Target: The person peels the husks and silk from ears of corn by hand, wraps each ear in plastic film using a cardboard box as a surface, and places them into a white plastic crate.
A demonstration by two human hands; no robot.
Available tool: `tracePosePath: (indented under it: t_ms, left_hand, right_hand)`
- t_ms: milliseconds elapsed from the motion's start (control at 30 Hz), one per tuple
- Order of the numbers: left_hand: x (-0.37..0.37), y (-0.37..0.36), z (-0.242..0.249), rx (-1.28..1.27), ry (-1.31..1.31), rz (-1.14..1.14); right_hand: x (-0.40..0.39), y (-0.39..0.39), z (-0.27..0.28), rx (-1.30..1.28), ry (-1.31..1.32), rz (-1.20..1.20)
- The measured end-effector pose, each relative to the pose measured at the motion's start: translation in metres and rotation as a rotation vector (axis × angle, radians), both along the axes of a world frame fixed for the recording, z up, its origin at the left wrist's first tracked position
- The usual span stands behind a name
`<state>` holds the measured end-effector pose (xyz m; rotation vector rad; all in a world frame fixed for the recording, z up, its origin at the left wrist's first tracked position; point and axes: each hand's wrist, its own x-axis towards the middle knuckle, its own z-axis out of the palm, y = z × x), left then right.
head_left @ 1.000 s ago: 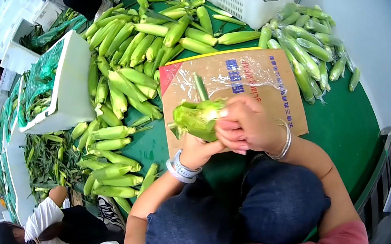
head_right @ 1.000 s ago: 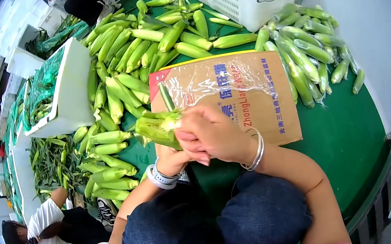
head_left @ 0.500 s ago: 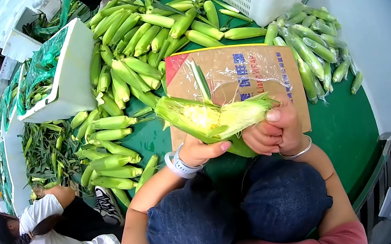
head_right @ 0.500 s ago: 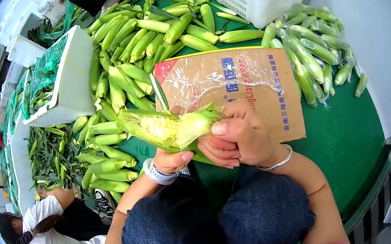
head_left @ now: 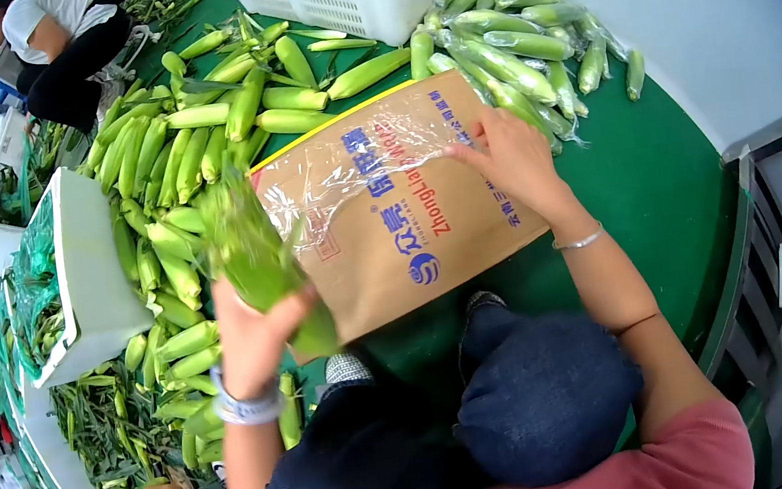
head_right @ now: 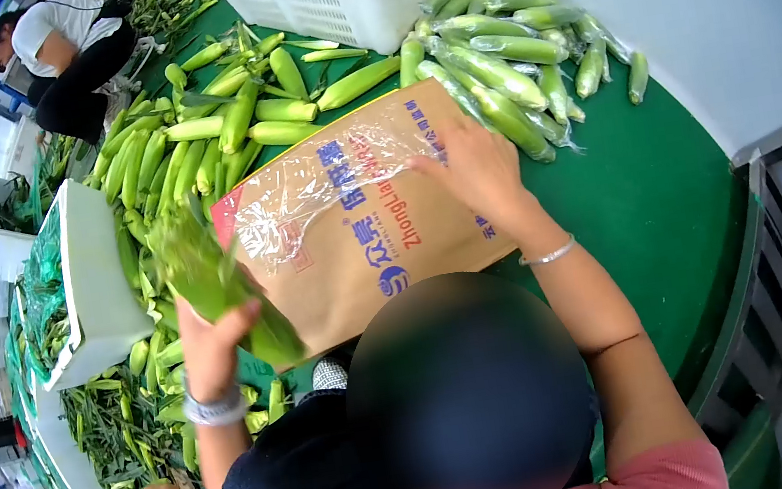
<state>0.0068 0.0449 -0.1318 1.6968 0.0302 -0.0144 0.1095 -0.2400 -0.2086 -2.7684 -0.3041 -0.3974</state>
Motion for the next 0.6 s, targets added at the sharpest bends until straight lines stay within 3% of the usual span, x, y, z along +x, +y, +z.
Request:
tracePosePath:
  t_ms: [33,100,133,200,233,267,300,333,367,433,500,567,600]
  left_hand:
    - [0.017,0.004,0.003,0.107,-0.057,-0.047]
    - [0.057,-0.006,0.006,0.201,-0.123,-0.099]
    - [0.085,0.001,-0.022,0.552,-0.297,-0.059]
    - [0.120,-0.028,-0.026,0.946,-0.378,-0.118]
    - [0.139,-0.035,-0.042,1.001,-0.325,-0.194]
    - [0.156,-0.041,-0.067,1.072,-0.335,-0.243]
    - [0.166,-0.051,-0.078,1.176,-0.150,-0.295]
    - [0.170,-0.052,-0.104,1.220,-0.176,-0.327]
    - [0.171,-0.054,-0.116,1.268,-0.201,-0.364]
    - [0.174,-0.055,-0.130,1.233,-0.233,-0.356]
    - [0.173,-0.050,-0.138,1.208,-0.253,-0.350]
    - [0.189,-0.035,-0.146,0.772,-0.639,-0.493]
    - [0.178,-0.027,-0.137,0.793,-0.740,-0.373]
  right_hand:
    - [0.008,-0.005,-0.008,-0.007,0.000,0.002]
    - [0.020,-0.011,-0.019,-0.087,0.349,-0.157]
    - [0.026,-0.016,-0.027,-0.091,0.345,-0.158]
    - [0.038,-0.030,-0.039,0.417,0.836,0.077]
    - [0.040,-0.036,-0.045,0.402,0.829,0.080]
    - [0.038,-0.042,-0.052,0.846,0.927,0.045]
    - [0.040,-0.047,-0.055,1.299,1.003,0.004]
    - [0.044,-0.049,-0.057,1.679,0.896,0.058]
    - [0.052,-0.045,-0.053,1.678,0.898,0.055]
    - [0.075,-0.023,-0.047,2.054,0.646,0.163]
    - [0.084,0.044,-0.044,1.574,0.275,0.524]
    - [0.068,0.106,-0.051,1.014,0.366,0.488]
    - [0.071,0.113,-0.058,1.025,0.363,0.504]
